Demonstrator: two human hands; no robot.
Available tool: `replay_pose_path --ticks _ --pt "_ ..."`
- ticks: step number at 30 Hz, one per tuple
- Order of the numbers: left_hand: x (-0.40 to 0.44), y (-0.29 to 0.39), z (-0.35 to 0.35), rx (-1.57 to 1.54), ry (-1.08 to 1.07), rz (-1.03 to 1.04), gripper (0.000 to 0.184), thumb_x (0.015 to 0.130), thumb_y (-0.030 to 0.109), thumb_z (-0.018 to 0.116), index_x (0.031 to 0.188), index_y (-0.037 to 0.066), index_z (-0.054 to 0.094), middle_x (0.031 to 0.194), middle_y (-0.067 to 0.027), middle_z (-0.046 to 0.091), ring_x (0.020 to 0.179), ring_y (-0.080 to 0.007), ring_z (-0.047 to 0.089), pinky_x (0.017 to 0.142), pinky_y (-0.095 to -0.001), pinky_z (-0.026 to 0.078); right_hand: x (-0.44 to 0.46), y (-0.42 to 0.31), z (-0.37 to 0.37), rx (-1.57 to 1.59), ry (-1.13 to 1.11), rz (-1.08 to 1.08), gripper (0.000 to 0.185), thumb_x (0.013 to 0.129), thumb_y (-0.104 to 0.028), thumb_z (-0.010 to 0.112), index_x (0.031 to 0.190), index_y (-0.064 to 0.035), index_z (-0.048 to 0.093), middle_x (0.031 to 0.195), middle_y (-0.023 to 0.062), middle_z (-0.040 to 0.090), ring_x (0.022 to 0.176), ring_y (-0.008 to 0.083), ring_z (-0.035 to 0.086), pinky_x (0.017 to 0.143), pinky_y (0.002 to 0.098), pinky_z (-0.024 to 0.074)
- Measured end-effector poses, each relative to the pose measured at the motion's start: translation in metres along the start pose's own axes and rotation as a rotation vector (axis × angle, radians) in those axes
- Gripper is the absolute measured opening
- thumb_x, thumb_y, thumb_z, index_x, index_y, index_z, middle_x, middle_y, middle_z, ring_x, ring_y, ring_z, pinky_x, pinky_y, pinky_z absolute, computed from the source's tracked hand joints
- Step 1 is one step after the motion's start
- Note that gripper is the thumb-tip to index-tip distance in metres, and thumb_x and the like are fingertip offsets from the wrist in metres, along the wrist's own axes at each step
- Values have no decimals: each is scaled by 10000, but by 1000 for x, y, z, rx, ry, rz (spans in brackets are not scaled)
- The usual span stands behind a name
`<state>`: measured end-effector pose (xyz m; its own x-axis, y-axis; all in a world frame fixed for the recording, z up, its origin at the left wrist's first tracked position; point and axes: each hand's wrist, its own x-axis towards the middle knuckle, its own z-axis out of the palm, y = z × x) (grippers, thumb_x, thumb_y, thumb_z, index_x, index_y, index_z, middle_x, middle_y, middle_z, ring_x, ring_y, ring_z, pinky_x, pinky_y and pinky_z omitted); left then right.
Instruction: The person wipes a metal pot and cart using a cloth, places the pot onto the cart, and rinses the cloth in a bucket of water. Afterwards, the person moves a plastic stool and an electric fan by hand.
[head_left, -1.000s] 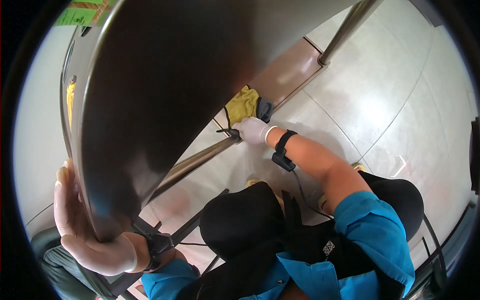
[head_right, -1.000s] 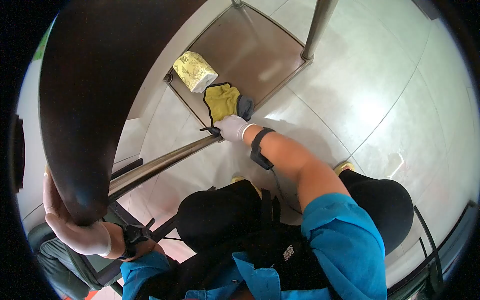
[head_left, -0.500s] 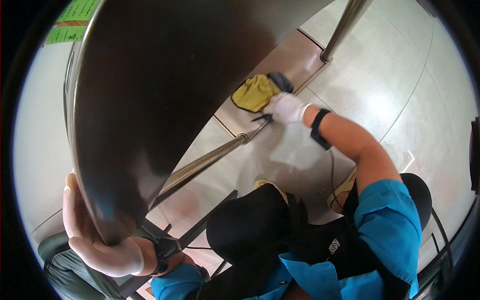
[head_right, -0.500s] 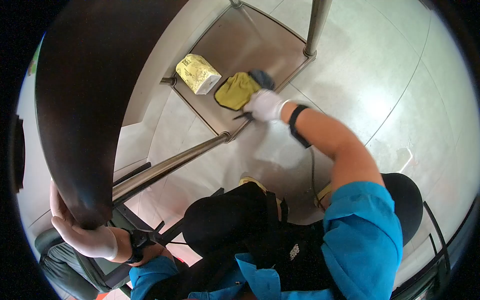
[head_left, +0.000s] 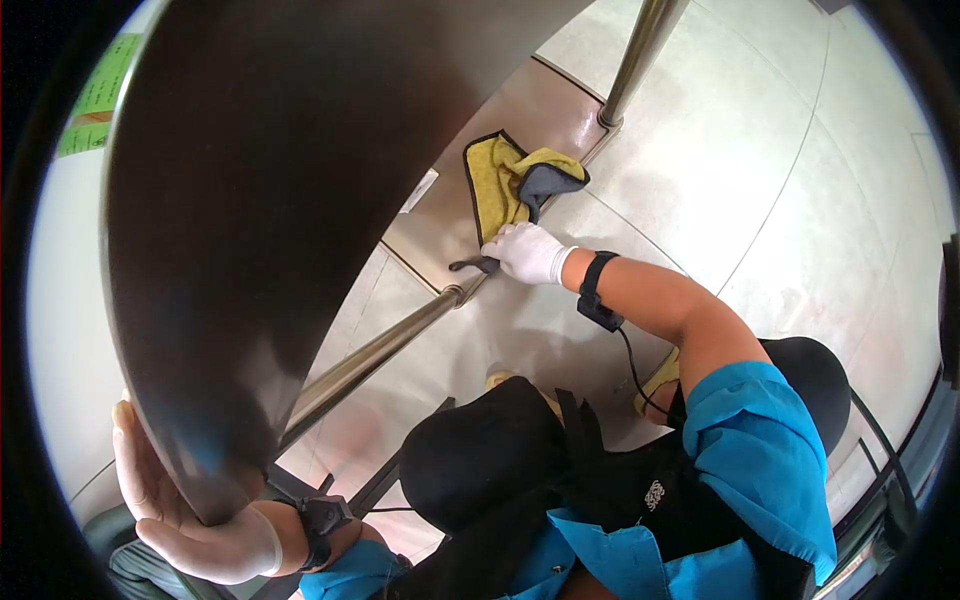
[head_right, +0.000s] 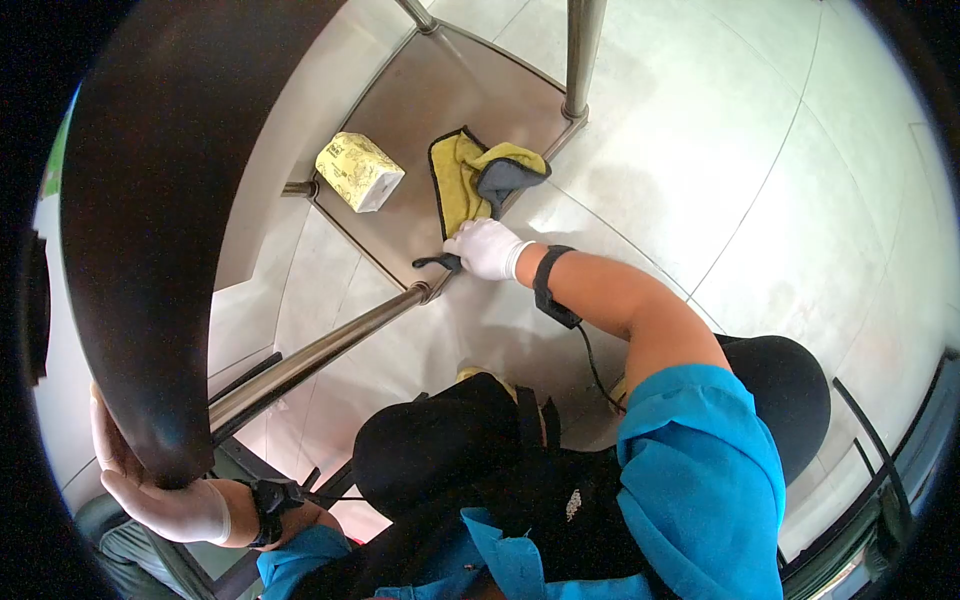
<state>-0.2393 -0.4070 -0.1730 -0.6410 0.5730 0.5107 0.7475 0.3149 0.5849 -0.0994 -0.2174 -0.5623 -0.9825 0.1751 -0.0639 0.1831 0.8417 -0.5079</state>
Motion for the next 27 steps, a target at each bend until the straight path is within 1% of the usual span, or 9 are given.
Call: replay_pose_path --ticks 5,8,10,14,16,17,20,22,27 --pt "0 -4 -7 39 -27 20 690 974 413 29 1317 -4 457 1245 -156 573 1174 -299 551 981 -433 476 -9 55 -48 -106 -120 102 235 789 -150 532 997 -104 632 906 142 657 915 307 626 831 423 476" --pt "1 -2 -5 121 -65 70 690 972 410 28 1319 -13 449 1242 -157 575 1181 -301 546 989 -433 466 -25 117 -77 -287 -16 297 188 815 -94 521 978 -99 615 918 135 650 919 299 627 820 403 504" --pt "1 0 -3 -42 -17 10 664 971 393 118 1303 -83 440 1265 -240 526 1203 -310 519 1003 -398 469 -33 142 -109 -317 -71 425 188 822 -64 527 989 -88 610 925 125 648 933 284 627 810 369 519" --pt "-3 6 2 -144 37 -16 653 972 386 127 1302 -79 444 1265 -235 530 1204 -309 517 1013 -401 460 -18 135 -90 -538 -134 386 198 822 -71 556 1016 -66 595 1017 102 623 1001 259 604 808 340 523" --pt "-6 8 1 60 0 57 640 975 376 139 1297 -83 449 1263 -233 532 1201 -315 518 1020 -406 453 -11 128 -81 -599 -7 421 216 815 -99 571 1028 -66 589 1036 97 611 1041 246 583 857 313 492" --pt "-6 7 3 60 1 59 640 975 376 139 1297 -83 449 1263 -233 532 1201 -315 518 1020 -406 453 -9 128 -77 -667 -27 393 286 835 -155 557 1104 -62 580 1095 103 608 1078 254 563 981 348 404" --pt "-5 9 6 -80 55 -41 630 978 363 145 1288 -88 458 1257 -235 536 1191 -318 523 1017 -403 455 7 139 -76 -902 -25 413 349 855 -173 505 1177 -47 553 1150 116 595 1106 275 548 1055 397 311" --pt "-6 7 8 -187 89 -76 621 983 353 147 1282 -89 465 1251 -232 541 1181 -317 530 1012 -394 458 23 132 -107 -935 -336 568 386 882 -194 463 1175 18 597 1182 153 614 1143 296 553 1097 454 232" --pt "-4 8 6 -159 56 -43 620 987 351 142 1281 -84 470 1248 -228 546 1177 -310 532 1012 -387 451 43 145 -112 -857 -468 582 414 891 -214 503 1231 11 577 1273 155 572 1227 317 501 1108 519 179"
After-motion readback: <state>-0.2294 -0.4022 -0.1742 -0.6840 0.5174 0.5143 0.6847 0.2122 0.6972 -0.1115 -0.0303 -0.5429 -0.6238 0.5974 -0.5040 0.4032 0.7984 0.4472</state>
